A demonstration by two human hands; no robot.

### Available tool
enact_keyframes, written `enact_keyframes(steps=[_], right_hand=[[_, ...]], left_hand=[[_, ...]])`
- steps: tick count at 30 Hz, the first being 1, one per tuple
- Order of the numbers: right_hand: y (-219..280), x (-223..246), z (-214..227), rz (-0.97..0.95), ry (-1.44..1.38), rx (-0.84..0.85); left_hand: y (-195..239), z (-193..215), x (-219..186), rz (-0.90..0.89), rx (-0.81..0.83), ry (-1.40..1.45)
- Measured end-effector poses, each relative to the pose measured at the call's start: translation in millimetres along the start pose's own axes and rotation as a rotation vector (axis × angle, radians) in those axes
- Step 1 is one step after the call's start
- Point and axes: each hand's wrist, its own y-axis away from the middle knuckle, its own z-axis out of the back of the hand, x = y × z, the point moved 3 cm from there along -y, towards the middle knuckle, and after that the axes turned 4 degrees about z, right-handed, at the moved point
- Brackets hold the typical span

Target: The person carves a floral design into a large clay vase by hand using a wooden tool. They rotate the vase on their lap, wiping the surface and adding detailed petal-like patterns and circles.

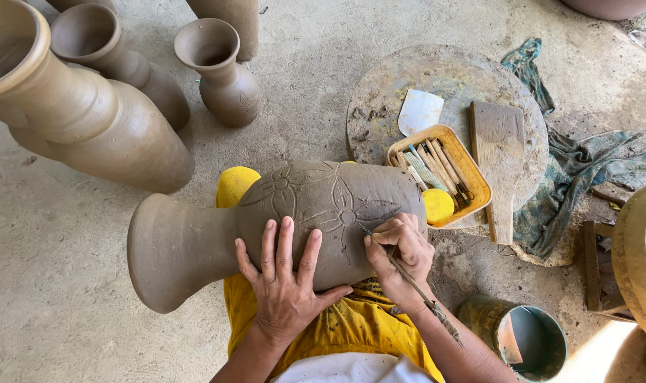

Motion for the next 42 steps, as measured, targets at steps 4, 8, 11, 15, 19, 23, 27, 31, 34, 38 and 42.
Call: enact_keyframes(steps=[4,8,11,15,19,23,27,31,34,38,42], right_hand=[[-1,3,-2,0.004,0.012,0.018],[-1,3,-3,-0.013,0.040,0.033],[-1,5,-3,0.014,0.097,0.056],[-5,6,-5,0.046,0.108,0.050],[-9,9,-7,0.097,0.055,0.026],[-4,13,-8,0.099,0.035,-0.006],[0,13,-10,0.113,0.040,-0.021],[1,12,-9,0.149,0.013,-0.016],[6,14,-11,0.156,0.006,-0.018],[14,17,-11,0.167,0.016,-0.019],[11,16,-11,0.214,-0.007,0.008]], left_hand=[[3,-1,0,0.003,-0.016,-0.014],[2,-1,-1,0.007,-0.018,-0.009],[1,0,-2,0.010,-0.050,-0.006],[-5,0,0,0.010,-0.092,0.005],[-9,0,1,0.026,-0.087,0.012],[-9,-1,0,0.022,-0.099,0.006],[-8,0,0,0.028,-0.093,0.006],[-12,1,0,0.030,-0.086,0.011],[-13,2,1,0.035,-0.082,0.007],[-11,2,1,0.038,-0.079,0.015],[-13,0,2,0.039,-0.073,0.007]])
